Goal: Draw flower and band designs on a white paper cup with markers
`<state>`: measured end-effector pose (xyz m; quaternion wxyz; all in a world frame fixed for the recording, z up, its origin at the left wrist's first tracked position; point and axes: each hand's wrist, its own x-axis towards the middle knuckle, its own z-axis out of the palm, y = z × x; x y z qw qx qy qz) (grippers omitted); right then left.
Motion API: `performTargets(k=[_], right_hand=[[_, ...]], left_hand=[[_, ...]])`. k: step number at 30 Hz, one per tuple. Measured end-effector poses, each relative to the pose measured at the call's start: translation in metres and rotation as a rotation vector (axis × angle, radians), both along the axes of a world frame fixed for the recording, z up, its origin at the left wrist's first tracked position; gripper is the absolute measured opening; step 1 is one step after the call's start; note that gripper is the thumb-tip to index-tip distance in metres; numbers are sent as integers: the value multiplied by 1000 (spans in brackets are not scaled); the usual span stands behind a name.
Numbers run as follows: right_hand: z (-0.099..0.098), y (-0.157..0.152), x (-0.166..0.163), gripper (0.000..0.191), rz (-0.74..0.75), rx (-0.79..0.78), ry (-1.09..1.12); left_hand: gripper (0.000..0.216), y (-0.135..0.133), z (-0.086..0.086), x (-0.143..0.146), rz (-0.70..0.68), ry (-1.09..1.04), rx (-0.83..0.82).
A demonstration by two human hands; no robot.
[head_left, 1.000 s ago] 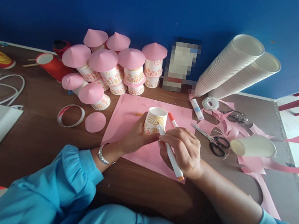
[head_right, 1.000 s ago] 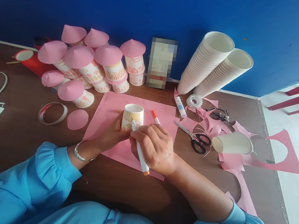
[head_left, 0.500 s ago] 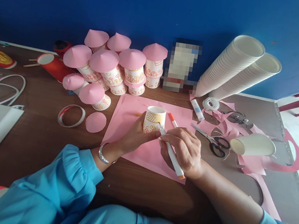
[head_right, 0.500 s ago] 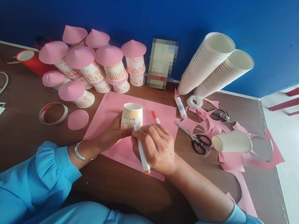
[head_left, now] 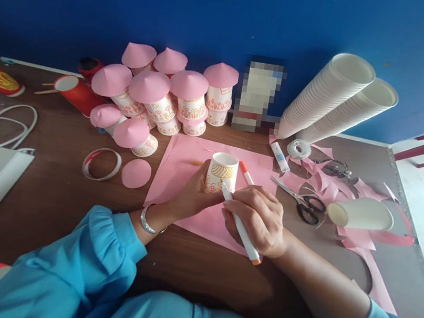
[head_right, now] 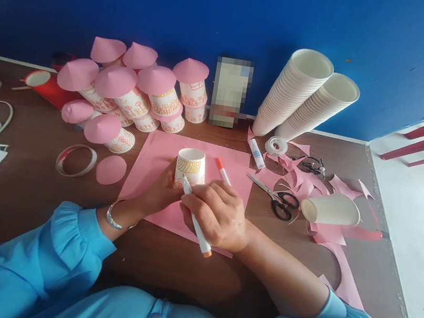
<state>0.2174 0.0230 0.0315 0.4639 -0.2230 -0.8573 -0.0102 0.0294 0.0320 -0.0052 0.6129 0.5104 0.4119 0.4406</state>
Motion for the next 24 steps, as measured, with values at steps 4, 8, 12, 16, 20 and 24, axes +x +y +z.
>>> performTargets(k=[4, 8, 12, 16, 20, 24], right_hand=[[0, 0, -1, 13, -85, 14, -23], [2, 1, -1, 14, -92, 35, -39], [2, 1, -1, 12, -93, 45, -42], [2, 1, -1, 13, -113, 48, -49], [2, 2, -1, 14, -109, 51, -53], [2, 2, -1, 14, -107, 50, -62]], left_hand=[[57, -1, -6, 1, -14, 49, 119], [53, -3, -2, 4, -3, 49, 166], [51, -2, 2, 6, -24, 14, 185], [52, -2, 0, 6, -3, 47, 196], [53, -2, 1, 6, -5, 42, 211], [53, -2, 2, 5, -19, 63, 177]])
